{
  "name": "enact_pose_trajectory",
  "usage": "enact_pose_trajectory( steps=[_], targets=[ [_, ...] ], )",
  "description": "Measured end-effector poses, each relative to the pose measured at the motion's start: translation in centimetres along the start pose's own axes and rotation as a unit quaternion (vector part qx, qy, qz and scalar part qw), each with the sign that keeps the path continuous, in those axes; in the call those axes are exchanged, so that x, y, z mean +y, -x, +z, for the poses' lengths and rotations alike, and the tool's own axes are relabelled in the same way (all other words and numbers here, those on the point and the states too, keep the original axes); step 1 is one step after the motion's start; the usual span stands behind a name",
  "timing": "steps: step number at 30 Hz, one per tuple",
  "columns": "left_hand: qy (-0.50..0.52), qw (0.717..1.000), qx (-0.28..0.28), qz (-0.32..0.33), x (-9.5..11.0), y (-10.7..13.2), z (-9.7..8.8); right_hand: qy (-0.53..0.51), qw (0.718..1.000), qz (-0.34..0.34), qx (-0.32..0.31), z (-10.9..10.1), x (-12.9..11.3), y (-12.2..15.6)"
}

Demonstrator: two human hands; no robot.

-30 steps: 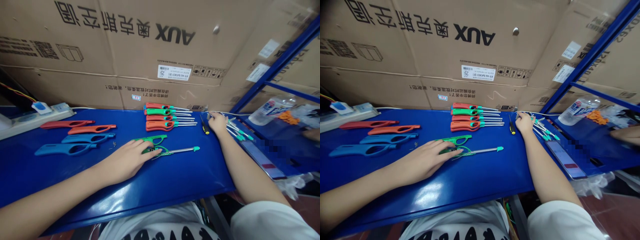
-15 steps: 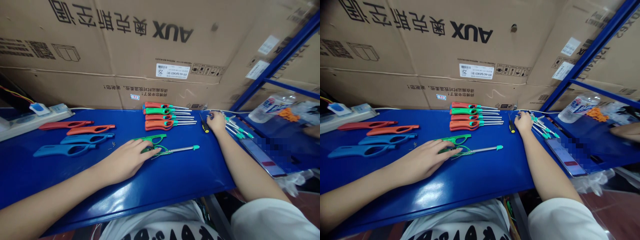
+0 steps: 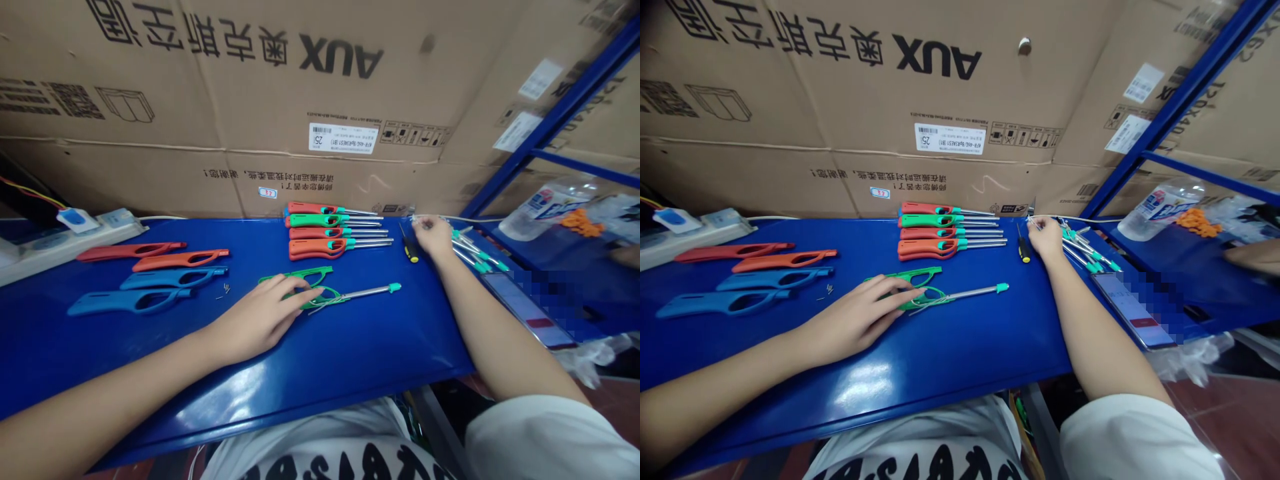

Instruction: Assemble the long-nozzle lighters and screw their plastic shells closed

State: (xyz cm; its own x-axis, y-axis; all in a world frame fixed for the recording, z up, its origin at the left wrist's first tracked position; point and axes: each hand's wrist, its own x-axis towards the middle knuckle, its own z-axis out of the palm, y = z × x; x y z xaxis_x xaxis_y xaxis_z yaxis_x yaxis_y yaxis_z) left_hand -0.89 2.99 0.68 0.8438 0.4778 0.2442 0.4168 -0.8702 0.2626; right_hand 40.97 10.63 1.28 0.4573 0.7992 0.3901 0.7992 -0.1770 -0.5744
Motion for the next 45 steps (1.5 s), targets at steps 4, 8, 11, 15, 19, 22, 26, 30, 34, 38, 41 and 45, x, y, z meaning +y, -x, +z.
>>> enact_pose_trajectory(
  steps=[4,8,11,15,19,22,26,30,34,38,41,45],
  targets=[
    [-0.002,1.0,0.015,-0.005,0.4,-0.3,0.0,-0.123,0.991,-0.029,-0.05,-0.8,-4.6,1.7],
    [0.025,0.997,0.05,-0.058,1.8,-0.7,-1.0,-0.301,0.925,-0.097,-0.21,-0.8,-10.1,6.4],
    [0.107,0.986,0.075,-0.106,3.2,-1.0,-1.8,-0.41,0.82,-0.124,-0.38,-0.6,-13.1,11.1],
    [0.235,0.96,0.081,-0.129,3.9,-0.9,-1.8,-0.389,0.792,-0.14,-0.449,-0.1,-14.3,15.6],
    [0.324,0.932,0.067,-0.149,3.2,-0.7,-1.2,-0.356,0.821,-0.177,-0.409,0.7,-13.6,16.6],
    [0.344,0.922,0.071,-0.159,2.6,-0.5,-1.2,-0.286,0.836,-0.321,-0.342,0.8,-12.8,16.3],
    [0.323,0.926,0.092,-0.175,2.2,-0.1,-1.2,-0.081,0.811,-0.507,-0.281,0.7,-11.9,16.1],
    [0.26,0.939,0.137,-0.178,2.3,0.1,-0.8,-0.035,0.798,-0.537,-0.271,0.9,-11.8,16.2],
    [0.191,0.961,0.13,-0.151,2.5,0.1,-0.8,-0.167,0.829,-0.424,-0.325,1.0,-11.9,16.1],
    [0.187,0.965,0.109,-0.146,2.4,0.1,-1.1,-0.253,0.841,-0.274,-0.393,1.3,-11.9,15.6],
    [0.194,0.967,0.101,-0.131,2.0,0.2,-0.7,-0.29,0.825,-0.192,-0.446,1.6,-11.9,15.2],
    [0.206,0.965,0.095,-0.131,1.5,0.2,-0.1,-0.331,0.794,-0.124,-0.494,1.7,-11.9,14.6]
  ],
)
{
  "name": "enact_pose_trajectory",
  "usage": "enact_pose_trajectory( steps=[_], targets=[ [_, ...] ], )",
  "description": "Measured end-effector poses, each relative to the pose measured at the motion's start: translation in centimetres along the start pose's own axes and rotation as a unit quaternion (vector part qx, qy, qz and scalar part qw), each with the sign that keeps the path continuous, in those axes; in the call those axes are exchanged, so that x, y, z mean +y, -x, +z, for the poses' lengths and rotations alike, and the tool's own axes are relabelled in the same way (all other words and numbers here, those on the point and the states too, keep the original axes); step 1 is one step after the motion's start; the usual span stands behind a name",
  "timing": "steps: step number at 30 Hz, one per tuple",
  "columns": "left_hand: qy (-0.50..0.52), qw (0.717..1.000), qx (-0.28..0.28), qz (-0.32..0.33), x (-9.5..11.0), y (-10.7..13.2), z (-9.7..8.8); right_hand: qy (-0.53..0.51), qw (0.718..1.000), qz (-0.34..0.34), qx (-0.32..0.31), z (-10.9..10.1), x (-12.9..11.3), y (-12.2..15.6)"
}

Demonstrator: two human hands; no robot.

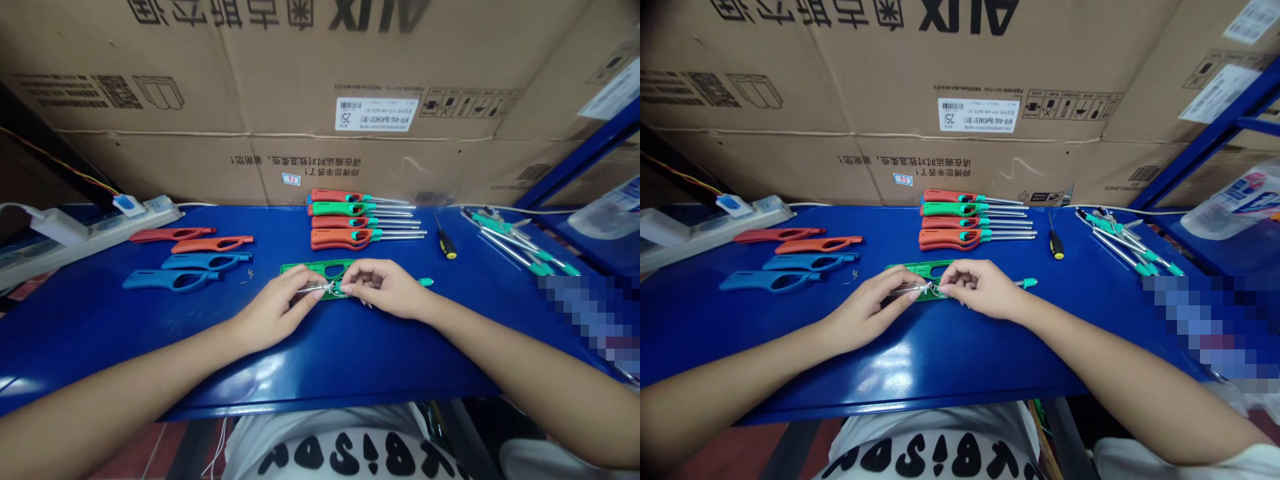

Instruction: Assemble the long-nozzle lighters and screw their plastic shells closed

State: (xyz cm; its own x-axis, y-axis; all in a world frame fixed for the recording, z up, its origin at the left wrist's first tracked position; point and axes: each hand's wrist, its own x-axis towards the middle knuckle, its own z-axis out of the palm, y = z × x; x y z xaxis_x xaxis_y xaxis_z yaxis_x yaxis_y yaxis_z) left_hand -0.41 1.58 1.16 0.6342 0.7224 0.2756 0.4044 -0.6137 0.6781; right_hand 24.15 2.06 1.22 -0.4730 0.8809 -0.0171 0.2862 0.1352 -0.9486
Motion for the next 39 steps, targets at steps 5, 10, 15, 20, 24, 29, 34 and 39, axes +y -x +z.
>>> enact_pose_trajectory(
  steps=[5,10,15,20,24,29,34,39],
  targets=[
    [-0.001,1.0,0.009,0.0,-0.27,-0.11,0.2,-0.029,0.999,0.01,-0.031,-0.44,0.12,-0.16],
    [-0.007,1.0,0.012,0.009,-0.32,-0.19,0.23,-0.007,0.999,-0.003,-0.033,-0.39,0.08,-0.14],
    [-0.008,1.0,0.018,0.013,-0.36,-0.16,0.22,-0.002,1.0,-0.009,-0.026,-0.27,-0.02,-0.11],
    [-0.006,1.0,0.012,0.014,-0.45,-0.11,0.27,0.013,1.0,-0.022,-0.014,-0.16,0.17,-0.22],
    [-0.004,1.0,0.012,0.014,-0.46,-0.16,0.3,0.017,1.0,-0.024,-0.007,-0.12,0.3,-0.23],
    [0.001,1.0,0.014,0.017,-0.56,-0.17,0.3,0.016,0.999,-0.026,-0.008,-0.1,0.32,-0.23],
    [0.002,1.0,0.017,0.019,-0.63,-0.18,0.32,0.012,1.0,-0.023,-0.009,-0.04,0.36,-0.28],
    [0.001,0.999,0.024,0.021,-0.59,-0.2,0.35,0.013,1.0,-0.01,-0.003,-0.04,0.38,-0.27]
  ],
)
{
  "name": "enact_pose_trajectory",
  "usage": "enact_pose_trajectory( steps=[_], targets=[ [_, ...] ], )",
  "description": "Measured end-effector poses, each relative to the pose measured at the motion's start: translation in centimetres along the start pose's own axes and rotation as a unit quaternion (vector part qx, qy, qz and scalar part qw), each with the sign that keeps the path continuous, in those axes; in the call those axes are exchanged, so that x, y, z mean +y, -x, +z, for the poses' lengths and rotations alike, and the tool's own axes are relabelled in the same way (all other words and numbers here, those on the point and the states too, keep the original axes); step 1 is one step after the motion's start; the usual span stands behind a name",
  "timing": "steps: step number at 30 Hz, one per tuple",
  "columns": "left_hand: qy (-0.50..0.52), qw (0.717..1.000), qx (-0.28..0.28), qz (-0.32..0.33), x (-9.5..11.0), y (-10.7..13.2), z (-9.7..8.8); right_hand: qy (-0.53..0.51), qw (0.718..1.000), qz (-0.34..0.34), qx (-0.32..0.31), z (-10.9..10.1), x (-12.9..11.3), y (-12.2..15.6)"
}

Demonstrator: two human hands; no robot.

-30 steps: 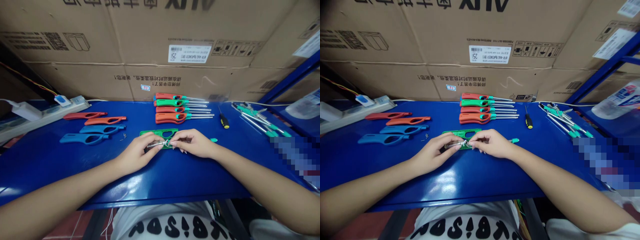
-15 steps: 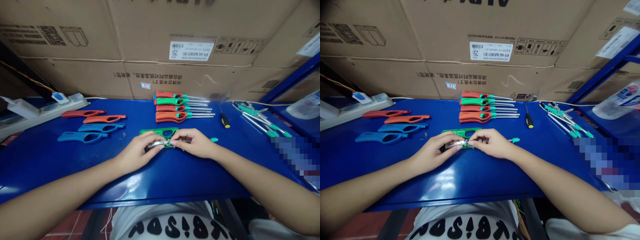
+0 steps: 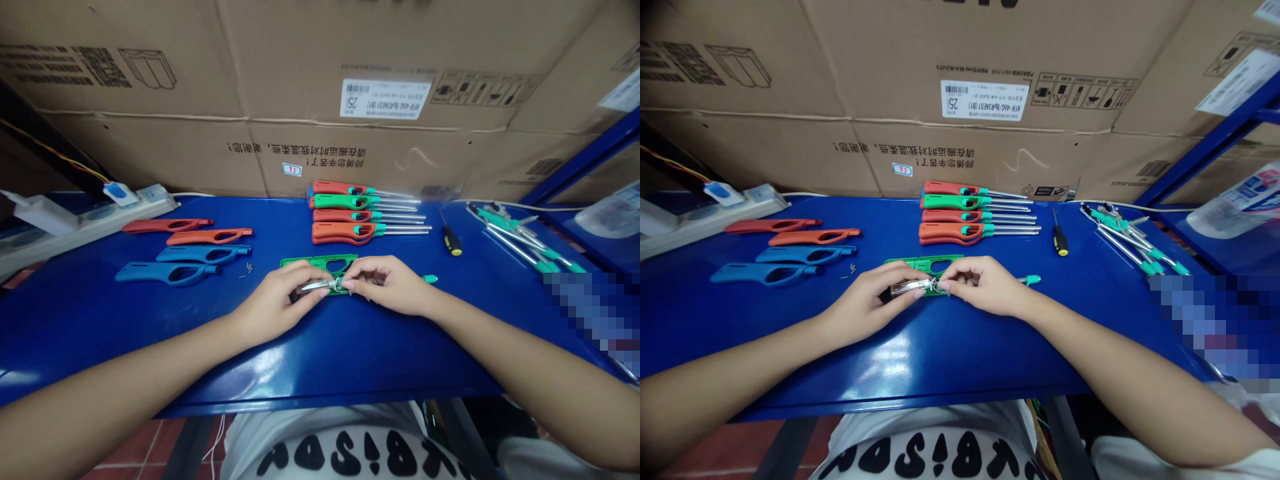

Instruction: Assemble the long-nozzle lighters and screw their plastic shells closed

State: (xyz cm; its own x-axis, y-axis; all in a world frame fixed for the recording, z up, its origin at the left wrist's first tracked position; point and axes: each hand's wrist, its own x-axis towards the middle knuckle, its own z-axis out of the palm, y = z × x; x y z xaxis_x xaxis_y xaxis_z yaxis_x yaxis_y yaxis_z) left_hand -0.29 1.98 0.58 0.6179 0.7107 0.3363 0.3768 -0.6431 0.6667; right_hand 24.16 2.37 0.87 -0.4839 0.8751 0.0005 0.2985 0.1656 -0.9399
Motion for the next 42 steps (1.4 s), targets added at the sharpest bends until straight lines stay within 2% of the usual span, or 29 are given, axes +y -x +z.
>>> enact_pose_trajectory(
  steps=[28,42],
  targets=[
    [0.006,1.0,0.005,0.015,-0.21,0.12,0.28,0.001,1.0,-0.001,-0.014,-0.02,-0.22,0.05],
    [0.032,0.999,0.015,-0.003,-0.08,-0.05,0.56,0.035,0.999,0.003,-0.018,0.02,-0.16,0.06]
  ],
)
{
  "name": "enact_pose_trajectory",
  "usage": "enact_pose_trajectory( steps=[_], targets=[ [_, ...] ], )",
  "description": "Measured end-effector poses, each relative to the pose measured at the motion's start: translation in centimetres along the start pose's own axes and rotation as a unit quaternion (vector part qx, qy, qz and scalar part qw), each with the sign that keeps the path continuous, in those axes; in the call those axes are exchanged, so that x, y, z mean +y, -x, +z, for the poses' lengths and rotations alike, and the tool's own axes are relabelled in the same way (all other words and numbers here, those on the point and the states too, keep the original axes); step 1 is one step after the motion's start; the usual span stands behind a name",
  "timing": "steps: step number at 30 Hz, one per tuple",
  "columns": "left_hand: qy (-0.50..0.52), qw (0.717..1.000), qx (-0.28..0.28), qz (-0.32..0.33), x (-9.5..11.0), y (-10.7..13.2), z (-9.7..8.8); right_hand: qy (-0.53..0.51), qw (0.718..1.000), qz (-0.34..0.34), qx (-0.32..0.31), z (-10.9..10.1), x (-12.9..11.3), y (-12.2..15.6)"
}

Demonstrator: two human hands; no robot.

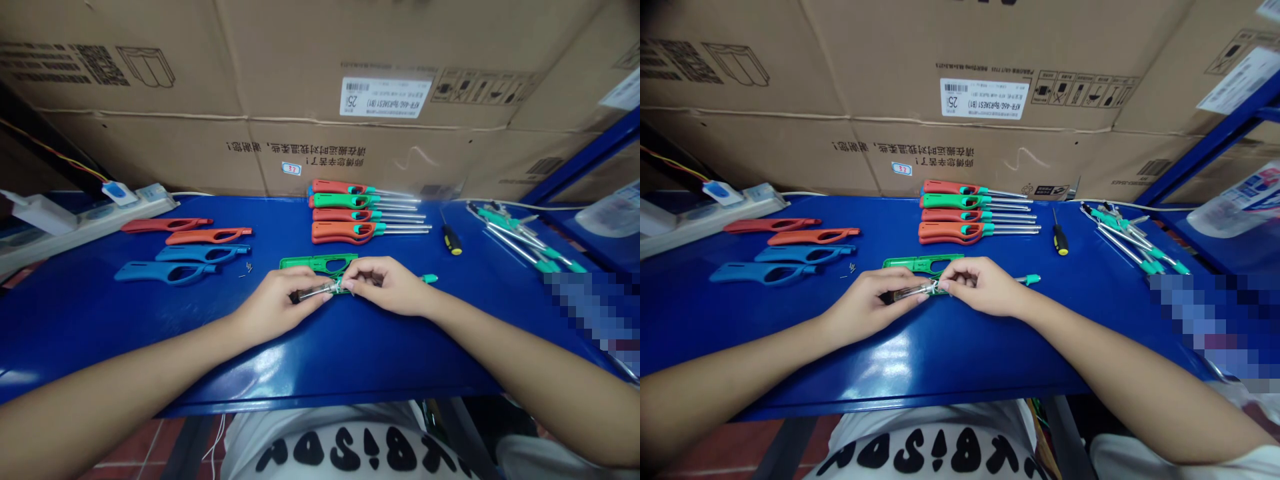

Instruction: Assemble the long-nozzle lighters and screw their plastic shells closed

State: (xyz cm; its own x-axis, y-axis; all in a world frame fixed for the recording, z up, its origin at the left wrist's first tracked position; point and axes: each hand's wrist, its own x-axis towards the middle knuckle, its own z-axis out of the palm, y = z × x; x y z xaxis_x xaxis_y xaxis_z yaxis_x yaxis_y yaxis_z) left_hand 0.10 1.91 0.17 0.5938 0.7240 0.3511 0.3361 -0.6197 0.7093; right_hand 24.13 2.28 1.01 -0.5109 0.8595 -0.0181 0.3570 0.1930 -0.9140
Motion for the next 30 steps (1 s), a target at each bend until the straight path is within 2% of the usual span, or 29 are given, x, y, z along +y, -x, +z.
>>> enact_pose_trajectory(
  steps=[17,22,30],
  targets=[
    [0.025,1.0,-0.004,0.007,-0.2,-0.05,0.22,0.011,1.0,-0.017,0.014,0.33,0.12,0.0],
    [0.015,1.0,-0.012,-0.001,-0.04,-0.01,0.15,0.014,1.0,-0.02,-0.001,0.15,0.22,-0.08],
    [0.001,1.0,-0.001,0.007,0.24,-0.14,0.08,-0.043,0.999,0.004,-0.029,-0.48,-0.15,-0.2]
  ],
)
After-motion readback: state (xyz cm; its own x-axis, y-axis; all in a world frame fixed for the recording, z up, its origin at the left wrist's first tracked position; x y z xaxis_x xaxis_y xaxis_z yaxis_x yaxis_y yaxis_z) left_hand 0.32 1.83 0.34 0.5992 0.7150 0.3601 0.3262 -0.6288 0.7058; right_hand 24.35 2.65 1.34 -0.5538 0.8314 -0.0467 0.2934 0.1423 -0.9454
